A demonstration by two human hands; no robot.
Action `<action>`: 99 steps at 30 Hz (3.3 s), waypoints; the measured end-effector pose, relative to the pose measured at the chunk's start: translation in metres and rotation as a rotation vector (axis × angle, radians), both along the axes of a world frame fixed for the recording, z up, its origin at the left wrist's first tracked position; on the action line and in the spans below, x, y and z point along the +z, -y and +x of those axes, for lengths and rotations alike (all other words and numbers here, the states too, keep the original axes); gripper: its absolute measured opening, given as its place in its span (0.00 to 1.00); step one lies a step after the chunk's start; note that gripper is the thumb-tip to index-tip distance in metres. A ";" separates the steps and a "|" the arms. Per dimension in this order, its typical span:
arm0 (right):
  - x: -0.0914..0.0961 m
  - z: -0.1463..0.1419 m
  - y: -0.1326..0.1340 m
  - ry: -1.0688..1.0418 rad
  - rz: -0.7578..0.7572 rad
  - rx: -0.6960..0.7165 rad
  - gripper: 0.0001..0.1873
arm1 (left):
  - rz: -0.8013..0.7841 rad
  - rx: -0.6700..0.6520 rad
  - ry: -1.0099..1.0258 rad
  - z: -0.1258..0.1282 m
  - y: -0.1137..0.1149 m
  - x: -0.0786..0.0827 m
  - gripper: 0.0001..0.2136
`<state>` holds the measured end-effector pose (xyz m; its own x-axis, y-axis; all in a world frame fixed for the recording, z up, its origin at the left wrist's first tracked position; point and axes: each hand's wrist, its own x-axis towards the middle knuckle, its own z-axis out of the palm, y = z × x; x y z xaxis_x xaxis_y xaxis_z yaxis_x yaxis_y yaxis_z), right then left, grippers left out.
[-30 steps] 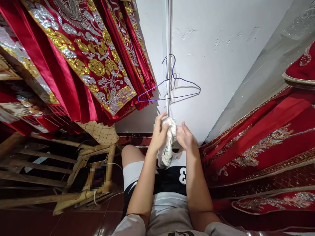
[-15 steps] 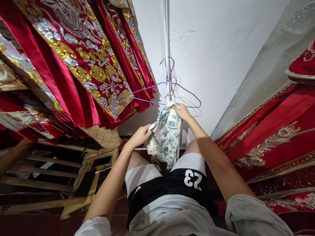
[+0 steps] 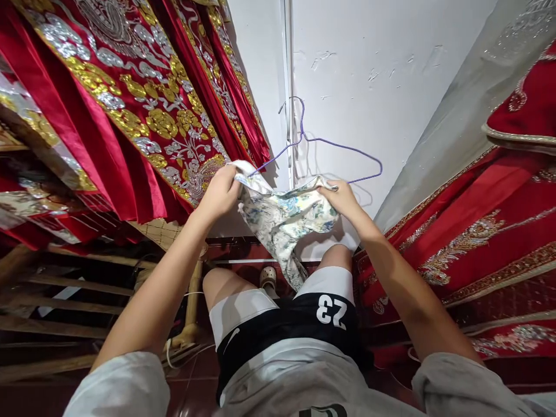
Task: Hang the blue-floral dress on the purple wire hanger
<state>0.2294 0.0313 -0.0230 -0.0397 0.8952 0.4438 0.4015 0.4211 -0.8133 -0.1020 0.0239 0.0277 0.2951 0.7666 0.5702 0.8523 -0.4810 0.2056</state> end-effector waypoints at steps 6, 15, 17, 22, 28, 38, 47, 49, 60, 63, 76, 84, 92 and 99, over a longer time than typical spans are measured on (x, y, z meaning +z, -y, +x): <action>-0.004 -0.013 0.019 -0.014 0.177 0.137 0.14 | -0.004 -0.120 0.088 0.026 -0.019 0.030 0.18; 0.025 0.082 0.009 -0.114 0.177 -0.113 0.16 | -0.013 -0.084 0.059 0.018 -0.033 0.037 0.11; 0.039 0.085 0.003 -0.194 0.058 0.020 0.14 | 0.014 -0.052 0.138 0.019 -0.037 0.039 0.09; 0.066 0.056 -0.016 -0.404 -0.103 0.188 0.11 | -0.162 0.003 0.271 0.023 -0.043 0.040 0.11; 0.068 0.058 -0.031 -0.186 -0.275 0.116 0.15 | -0.083 0.018 0.218 0.020 -0.032 0.040 0.14; 0.079 0.077 -0.003 -0.410 -0.140 -0.031 0.11 | 0.014 -0.189 0.129 0.075 -0.047 0.090 0.10; 0.077 0.033 0.088 -0.175 -0.213 0.427 0.22 | -0.059 -0.352 0.178 0.083 -0.002 0.061 0.22; 0.079 0.019 0.082 -0.103 -0.169 0.503 0.26 | -0.036 -0.327 0.305 0.080 0.004 0.058 0.25; 0.056 -0.068 -0.027 0.090 0.298 0.380 0.37 | -0.261 -0.463 0.504 0.094 0.023 0.084 0.26; 0.057 -0.054 -0.034 0.135 0.267 0.251 0.36 | -0.455 -0.543 0.481 0.069 0.023 0.102 0.16; 0.106 -0.016 -0.081 0.245 0.373 -0.160 0.19 | -0.015 -0.125 0.054 0.044 -0.056 0.104 0.16; 0.064 0.008 -0.014 0.289 0.296 -0.413 0.15 | 0.080 -0.252 0.133 0.085 -0.069 0.056 0.11; -0.085 -0.077 0.029 0.079 -0.111 -0.333 0.21 | 0.192 -0.266 0.204 0.076 -0.088 0.024 0.10; -0.112 -0.107 -0.002 -0.007 -0.500 -0.277 0.23 | 0.209 -0.303 0.222 0.075 -0.083 0.021 0.14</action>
